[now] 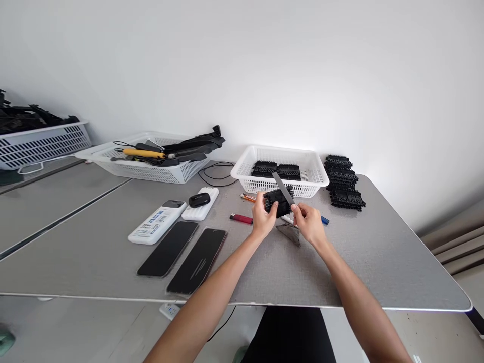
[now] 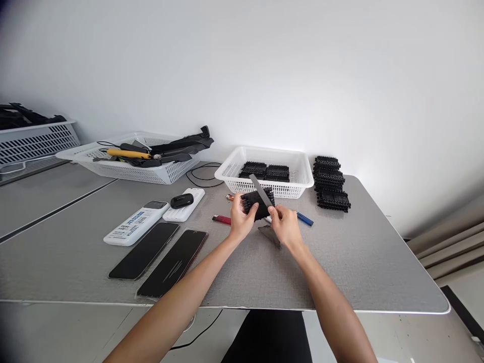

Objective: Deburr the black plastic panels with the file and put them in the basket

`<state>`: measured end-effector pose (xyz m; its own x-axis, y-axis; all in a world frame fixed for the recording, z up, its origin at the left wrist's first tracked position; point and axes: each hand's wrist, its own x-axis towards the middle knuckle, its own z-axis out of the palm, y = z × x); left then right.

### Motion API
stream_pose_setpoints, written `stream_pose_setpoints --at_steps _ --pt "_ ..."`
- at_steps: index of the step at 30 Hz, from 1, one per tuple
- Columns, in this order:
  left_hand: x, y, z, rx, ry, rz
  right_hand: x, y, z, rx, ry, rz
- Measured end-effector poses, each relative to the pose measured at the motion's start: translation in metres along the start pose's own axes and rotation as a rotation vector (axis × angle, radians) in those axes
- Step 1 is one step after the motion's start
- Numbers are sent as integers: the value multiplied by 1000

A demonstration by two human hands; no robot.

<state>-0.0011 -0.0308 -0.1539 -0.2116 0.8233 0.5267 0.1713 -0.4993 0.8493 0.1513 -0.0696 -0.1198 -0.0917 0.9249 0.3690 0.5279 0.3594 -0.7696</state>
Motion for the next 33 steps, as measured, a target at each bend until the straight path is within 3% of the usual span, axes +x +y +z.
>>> stream_pose_setpoints --at_steps 7,13,17,19,23,25,33 --pt "1 1 0 25 28 -22 -1 8 -4 -283 190 -36" --pt "1 4 0 34 39 -27 0 6 -3 -178 105 -76" --pt "2 3 -1 40 41 -30 1 6 -6 -116 158 -31" --pt "2 2 -1 41 40 -38 1 4 -6 -28 119 -6" --pt "1 5 1 30 10 -45 -1 3 1 183 -153 49" --pt "0 6 2 30 2 -34 -1 4 6 230 -220 70" --pt "-1 3 3 68 7 -10 2 12 3 245 -204 104"
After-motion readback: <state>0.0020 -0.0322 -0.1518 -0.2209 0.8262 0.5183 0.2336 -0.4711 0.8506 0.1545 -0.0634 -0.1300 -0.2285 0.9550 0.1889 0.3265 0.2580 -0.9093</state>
